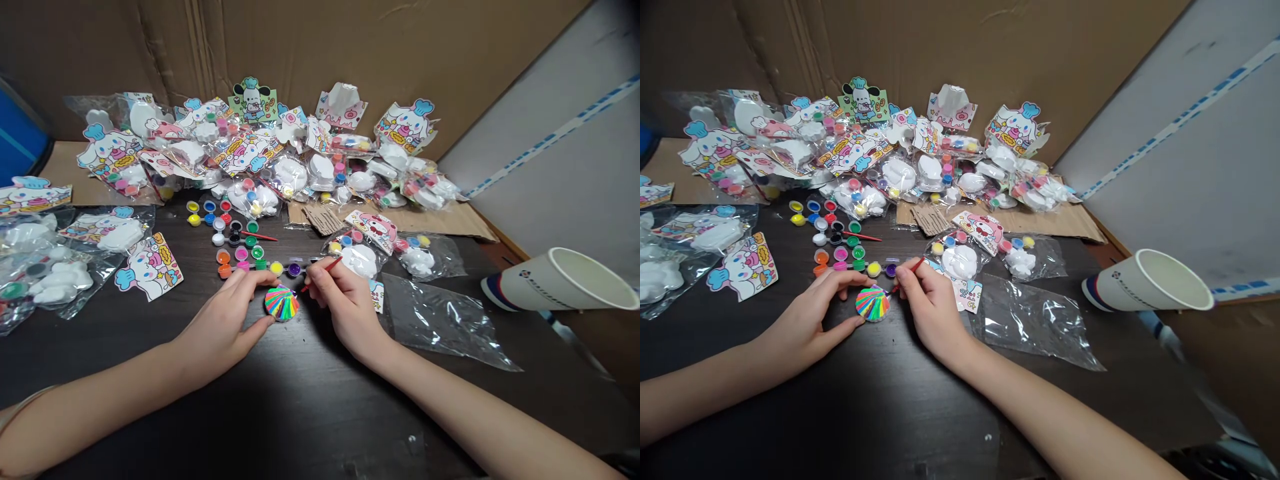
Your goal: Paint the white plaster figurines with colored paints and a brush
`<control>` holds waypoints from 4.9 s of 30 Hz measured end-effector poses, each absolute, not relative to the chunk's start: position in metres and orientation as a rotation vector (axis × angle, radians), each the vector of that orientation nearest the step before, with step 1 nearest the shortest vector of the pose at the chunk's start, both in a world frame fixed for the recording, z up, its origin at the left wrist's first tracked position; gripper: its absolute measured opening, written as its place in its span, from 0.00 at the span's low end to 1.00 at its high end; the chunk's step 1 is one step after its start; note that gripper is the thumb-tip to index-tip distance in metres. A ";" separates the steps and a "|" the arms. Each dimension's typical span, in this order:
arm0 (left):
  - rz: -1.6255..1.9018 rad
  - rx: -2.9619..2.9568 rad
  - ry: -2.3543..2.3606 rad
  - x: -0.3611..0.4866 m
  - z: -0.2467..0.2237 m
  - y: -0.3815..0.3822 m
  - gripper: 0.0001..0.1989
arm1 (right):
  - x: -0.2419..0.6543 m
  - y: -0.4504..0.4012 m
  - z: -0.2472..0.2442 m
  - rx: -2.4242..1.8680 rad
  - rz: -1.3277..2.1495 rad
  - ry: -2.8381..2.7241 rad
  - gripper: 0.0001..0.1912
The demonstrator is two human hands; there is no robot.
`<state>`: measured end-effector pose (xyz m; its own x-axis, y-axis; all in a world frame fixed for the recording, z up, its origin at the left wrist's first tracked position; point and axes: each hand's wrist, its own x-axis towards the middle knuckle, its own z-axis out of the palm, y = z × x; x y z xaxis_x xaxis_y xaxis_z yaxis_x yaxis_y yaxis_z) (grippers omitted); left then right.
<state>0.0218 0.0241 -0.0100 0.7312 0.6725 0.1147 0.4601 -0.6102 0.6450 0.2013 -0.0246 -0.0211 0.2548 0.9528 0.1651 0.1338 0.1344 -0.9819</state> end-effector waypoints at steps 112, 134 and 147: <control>0.551 2.450 0.662 0.016 -0.015 0.025 0.18 | 0.201 -0.027 -0.026 -1.214 0.469 -1.444 0.13; 0.535 2.458 0.691 0.017 -0.012 0.026 0.18 | 0.202 -0.029 -0.023 -1.222 0.425 -1.452 0.16; 0.516 2.438 0.698 0.017 -0.011 0.026 0.17 | 0.204 -0.029 -0.024 -1.212 0.398 -1.472 0.14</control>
<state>0.0173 0.0263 -0.0112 0.7918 0.5750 0.2061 0.3651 -0.7160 0.5950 0.2036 -0.0293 -0.0241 0.1613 0.8334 0.5286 0.4535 0.4132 -0.7897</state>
